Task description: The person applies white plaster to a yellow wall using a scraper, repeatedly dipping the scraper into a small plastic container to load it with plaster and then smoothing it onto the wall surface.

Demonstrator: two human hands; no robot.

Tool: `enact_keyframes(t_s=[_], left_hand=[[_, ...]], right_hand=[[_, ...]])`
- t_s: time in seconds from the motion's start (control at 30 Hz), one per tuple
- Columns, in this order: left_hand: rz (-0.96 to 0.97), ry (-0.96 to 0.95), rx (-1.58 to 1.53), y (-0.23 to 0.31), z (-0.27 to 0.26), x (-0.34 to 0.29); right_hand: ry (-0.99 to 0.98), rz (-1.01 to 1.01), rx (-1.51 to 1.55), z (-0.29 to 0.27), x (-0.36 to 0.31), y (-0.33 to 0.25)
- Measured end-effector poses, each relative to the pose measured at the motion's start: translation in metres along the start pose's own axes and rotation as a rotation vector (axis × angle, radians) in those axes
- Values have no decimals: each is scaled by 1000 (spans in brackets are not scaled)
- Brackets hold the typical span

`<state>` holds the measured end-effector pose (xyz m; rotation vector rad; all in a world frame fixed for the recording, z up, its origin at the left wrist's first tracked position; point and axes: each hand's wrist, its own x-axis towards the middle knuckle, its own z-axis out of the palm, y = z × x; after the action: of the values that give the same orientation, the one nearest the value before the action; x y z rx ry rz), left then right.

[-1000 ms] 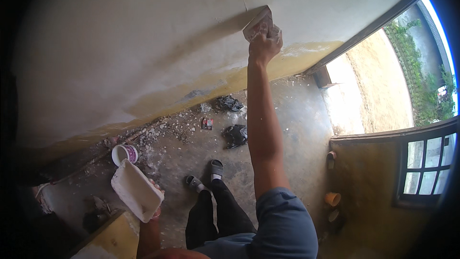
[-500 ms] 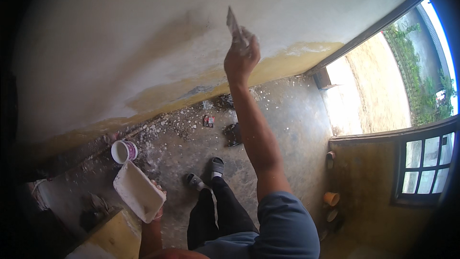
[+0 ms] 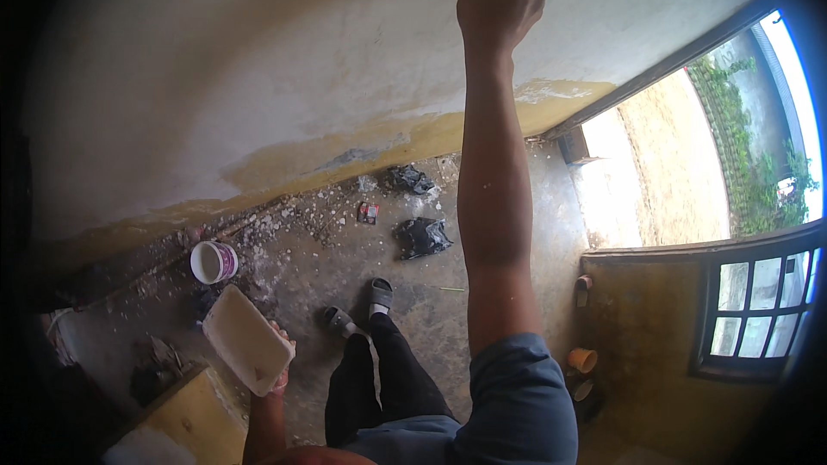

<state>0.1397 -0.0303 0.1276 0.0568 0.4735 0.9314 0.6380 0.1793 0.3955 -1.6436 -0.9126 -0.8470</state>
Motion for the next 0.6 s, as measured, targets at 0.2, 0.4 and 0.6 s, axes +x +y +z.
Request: enact_keyframes(t_s=[0.2,0.4,0.6], left_hand=[[7,-61,-10,5,-11,-3],[28,-40,-20,8,-12,-11],[65,-29,-62,9,-27,-16]], right_hand=[[-15,-23,80,16,-52,-2],[-48,-89,-3,40,-128,3],[-133,-159,-12,58,-204,14]])
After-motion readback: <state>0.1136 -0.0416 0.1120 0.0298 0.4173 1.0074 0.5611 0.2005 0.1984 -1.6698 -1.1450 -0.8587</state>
